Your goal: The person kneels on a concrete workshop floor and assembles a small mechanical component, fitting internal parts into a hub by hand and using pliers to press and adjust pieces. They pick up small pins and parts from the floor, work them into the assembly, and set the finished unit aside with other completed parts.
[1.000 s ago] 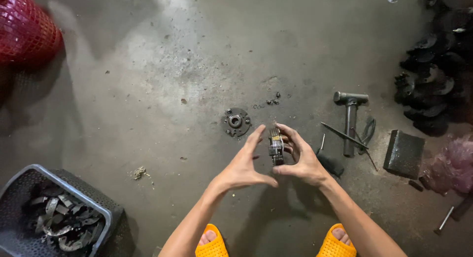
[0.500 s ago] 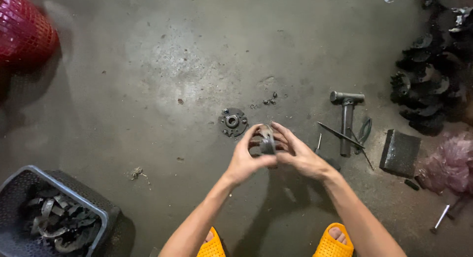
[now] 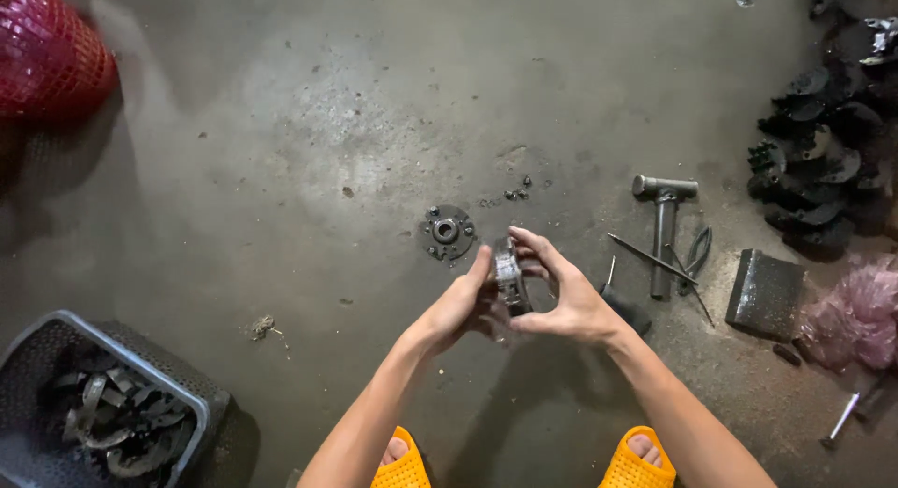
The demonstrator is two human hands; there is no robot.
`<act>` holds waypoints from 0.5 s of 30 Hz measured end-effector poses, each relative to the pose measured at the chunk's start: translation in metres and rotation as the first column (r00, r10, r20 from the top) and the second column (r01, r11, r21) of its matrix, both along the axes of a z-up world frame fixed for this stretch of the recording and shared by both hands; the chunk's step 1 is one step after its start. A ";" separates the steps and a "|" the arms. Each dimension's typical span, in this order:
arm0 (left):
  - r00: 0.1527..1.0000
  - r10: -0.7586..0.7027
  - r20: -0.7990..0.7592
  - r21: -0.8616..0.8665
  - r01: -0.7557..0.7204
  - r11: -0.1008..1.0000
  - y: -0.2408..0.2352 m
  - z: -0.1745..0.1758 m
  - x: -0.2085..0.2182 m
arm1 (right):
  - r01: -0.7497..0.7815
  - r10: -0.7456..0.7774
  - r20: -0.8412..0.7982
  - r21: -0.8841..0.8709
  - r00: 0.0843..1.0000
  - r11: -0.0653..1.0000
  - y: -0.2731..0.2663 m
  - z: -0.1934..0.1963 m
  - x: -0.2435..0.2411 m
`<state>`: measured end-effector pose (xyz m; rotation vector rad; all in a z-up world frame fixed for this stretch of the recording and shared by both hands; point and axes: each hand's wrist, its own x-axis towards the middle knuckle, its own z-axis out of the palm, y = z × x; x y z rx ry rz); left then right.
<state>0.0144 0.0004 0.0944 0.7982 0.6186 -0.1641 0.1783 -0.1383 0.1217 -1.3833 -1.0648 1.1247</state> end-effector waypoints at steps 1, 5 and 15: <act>1.000 -0.003 0.000 -0.001 0.003 1.000 0.001 -0.006 -0.005 | 0.003 -0.003 0.000 -0.001 1.000 1.000 -0.002 -0.006 0.000; 0.997 -0.080 0.008 0.567 0.061 0.821 0.000 -0.013 -0.015 | 0.089 -0.103 -0.292 -0.060 0.951 0.994 -0.008 -0.022 0.001; 0.966 0.014 0.256 0.775 -0.214 0.595 -0.032 -0.052 -0.006 | 0.016 -0.109 -0.331 -0.270 0.937 0.963 -0.016 -0.082 -0.005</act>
